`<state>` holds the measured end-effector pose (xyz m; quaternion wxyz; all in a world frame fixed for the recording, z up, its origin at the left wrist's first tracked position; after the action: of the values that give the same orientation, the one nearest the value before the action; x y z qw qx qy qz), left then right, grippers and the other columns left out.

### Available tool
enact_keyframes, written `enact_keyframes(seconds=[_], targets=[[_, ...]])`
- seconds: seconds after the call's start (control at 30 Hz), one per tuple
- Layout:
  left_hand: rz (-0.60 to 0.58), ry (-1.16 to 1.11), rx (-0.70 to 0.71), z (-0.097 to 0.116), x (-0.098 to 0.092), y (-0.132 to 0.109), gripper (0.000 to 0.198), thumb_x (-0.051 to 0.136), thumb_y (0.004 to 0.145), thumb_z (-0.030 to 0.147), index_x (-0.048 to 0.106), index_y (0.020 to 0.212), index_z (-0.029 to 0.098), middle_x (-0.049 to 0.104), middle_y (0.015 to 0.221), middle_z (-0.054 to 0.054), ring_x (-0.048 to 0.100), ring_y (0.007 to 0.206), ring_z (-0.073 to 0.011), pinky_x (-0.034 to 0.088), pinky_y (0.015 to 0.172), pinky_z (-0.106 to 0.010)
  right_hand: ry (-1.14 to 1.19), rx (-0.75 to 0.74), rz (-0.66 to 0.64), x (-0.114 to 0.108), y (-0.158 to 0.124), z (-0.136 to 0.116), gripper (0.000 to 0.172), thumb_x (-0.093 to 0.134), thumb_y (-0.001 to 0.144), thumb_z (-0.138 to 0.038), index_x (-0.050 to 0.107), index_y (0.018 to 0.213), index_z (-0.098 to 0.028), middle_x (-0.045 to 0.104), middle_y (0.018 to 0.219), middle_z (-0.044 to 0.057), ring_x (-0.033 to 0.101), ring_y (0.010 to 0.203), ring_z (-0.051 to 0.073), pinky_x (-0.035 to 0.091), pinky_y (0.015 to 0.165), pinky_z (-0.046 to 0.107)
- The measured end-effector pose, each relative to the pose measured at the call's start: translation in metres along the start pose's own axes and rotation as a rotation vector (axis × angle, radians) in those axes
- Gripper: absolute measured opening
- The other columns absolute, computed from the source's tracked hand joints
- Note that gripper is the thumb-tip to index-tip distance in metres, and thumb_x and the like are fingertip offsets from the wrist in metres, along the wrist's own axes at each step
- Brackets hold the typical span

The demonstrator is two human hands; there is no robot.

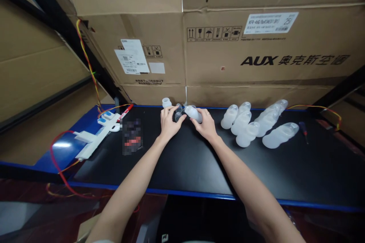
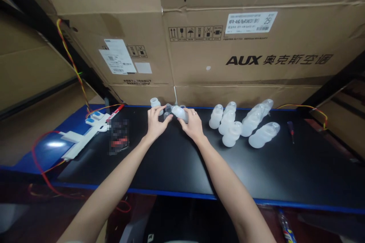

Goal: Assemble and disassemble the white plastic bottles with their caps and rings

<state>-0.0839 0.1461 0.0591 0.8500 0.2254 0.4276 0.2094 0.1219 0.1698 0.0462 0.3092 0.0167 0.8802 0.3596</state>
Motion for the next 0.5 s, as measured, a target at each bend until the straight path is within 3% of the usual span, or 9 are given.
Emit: enact_keyframes(seconds=[0.1, 0.2, 0.33, 0.5], targets=[[0.028, -0.252, 0.085, 0.013, -0.003, -0.002, 0.034, 0.066, 0.102, 0.04, 0.076, 0.131, 0.024, 0.075, 0.132, -0.012, 0.067, 0.127, -0.0279, 0.053, 0.115, -0.046, -0.04, -0.123, -0.087, 0.009, -0.001, -0.011, 0.041, 0.07, 0.097, -0.026, 0.063, 0.137, -0.021, 0.069, 0.138, 0.017, 0.066, 0.125, 0.036, 0.055, 0.105, 0.053], [0.053, -0.435, 0.063, 0.014, -0.002, -0.004, 0.028, 0.066, 0.101, 0.042, 0.084, 0.109, 0.023, 0.082, 0.111, -0.009, 0.076, 0.104, -0.0255, 0.061, 0.1, -0.043, -0.06, -0.154, -0.129, 0.016, -0.002, -0.013, 0.042, 0.069, 0.097, -0.022, 0.063, 0.139, -0.021, 0.071, 0.139, 0.016, 0.065, 0.13, 0.037, 0.053, 0.107, 0.055], [0.158, -0.518, -0.054, 0.003, -0.007, -0.006, 0.027, 0.071, 0.095, 0.044, 0.087, 0.092, 0.022, 0.083, 0.091, -0.007, 0.076, 0.082, -0.0225, 0.063, 0.081, -0.036, -0.043, -0.096, -0.117, 0.022, -0.003, -0.011, 0.04, 0.067, 0.097, -0.021, 0.064, 0.137, -0.021, 0.074, 0.135, 0.016, 0.069, 0.126, 0.035, 0.056, 0.108, 0.053], [0.233, -0.665, -0.241, -0.021, -0.006, -0.011, 0.031, 0.077, 0.087, 0.047, 0.086, 0.088, 0.018, 0.082, 0.084, -0.007, 0.075, 0.074, -0.023, 0.063, 0.072, -0.035, 0.002, -0.1, -0.059, 0.02, -0.005, -0.023, 0.04, 0.063, 0.098, -0.021, 0.063, 0.138, -0.021, 0.073, 0.136, 0.014, 0.069, 0.128, 0.033, 0.058, 0.11, 0.051]])
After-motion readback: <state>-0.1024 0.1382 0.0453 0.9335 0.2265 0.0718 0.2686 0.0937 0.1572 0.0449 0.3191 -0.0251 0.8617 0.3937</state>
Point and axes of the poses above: each hand's wrist, its own y-axis towards the middle knuckle, its own x-axis out of the palm, z = x × y, the point moved 10 cm from there along y, towards the middle knuckle
